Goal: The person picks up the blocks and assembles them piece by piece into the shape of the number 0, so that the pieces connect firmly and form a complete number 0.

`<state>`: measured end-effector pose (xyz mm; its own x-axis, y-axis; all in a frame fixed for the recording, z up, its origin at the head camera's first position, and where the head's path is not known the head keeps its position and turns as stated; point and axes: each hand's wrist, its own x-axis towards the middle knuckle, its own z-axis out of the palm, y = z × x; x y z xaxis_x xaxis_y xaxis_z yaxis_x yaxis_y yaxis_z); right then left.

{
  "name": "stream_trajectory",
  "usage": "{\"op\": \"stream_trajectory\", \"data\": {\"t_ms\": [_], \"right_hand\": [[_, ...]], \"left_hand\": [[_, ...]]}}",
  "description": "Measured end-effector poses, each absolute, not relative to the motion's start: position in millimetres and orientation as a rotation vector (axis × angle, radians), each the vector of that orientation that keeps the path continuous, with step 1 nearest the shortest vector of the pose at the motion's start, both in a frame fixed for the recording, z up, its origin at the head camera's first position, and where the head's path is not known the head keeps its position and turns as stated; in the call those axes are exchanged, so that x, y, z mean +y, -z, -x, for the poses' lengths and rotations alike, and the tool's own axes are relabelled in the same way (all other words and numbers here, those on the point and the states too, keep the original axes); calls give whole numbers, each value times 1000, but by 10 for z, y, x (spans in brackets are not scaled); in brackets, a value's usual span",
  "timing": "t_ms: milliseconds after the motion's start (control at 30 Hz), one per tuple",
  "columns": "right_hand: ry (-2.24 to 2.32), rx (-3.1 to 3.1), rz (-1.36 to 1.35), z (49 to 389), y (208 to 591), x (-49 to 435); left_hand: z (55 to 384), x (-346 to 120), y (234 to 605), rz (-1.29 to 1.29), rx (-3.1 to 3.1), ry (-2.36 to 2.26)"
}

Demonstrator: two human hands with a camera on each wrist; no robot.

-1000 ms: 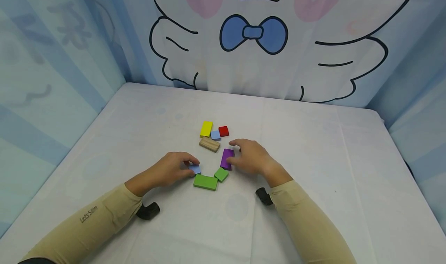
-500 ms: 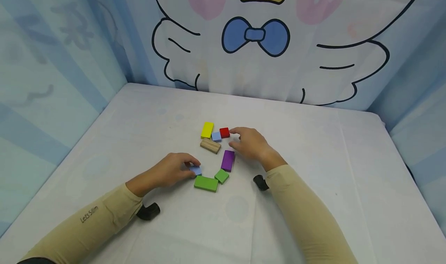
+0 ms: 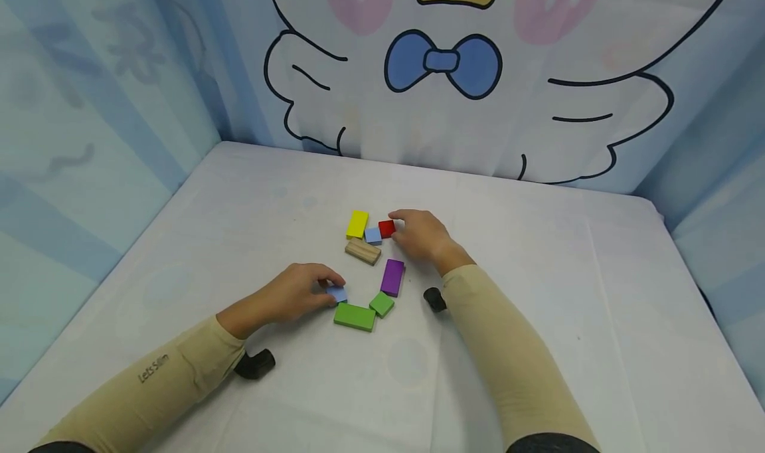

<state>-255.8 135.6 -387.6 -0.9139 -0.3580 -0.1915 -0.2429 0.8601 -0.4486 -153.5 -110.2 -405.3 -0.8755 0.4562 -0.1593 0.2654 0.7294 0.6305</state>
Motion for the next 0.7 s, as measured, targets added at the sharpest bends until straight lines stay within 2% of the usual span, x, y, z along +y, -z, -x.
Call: {"op": "stream_trajectory", "data": {"t_ms": [700], "right_hand": [[626,2743,410,2626,3943,1388]], "left_hand": [[1538,-1097,4052,-578,2641,-888]]}}
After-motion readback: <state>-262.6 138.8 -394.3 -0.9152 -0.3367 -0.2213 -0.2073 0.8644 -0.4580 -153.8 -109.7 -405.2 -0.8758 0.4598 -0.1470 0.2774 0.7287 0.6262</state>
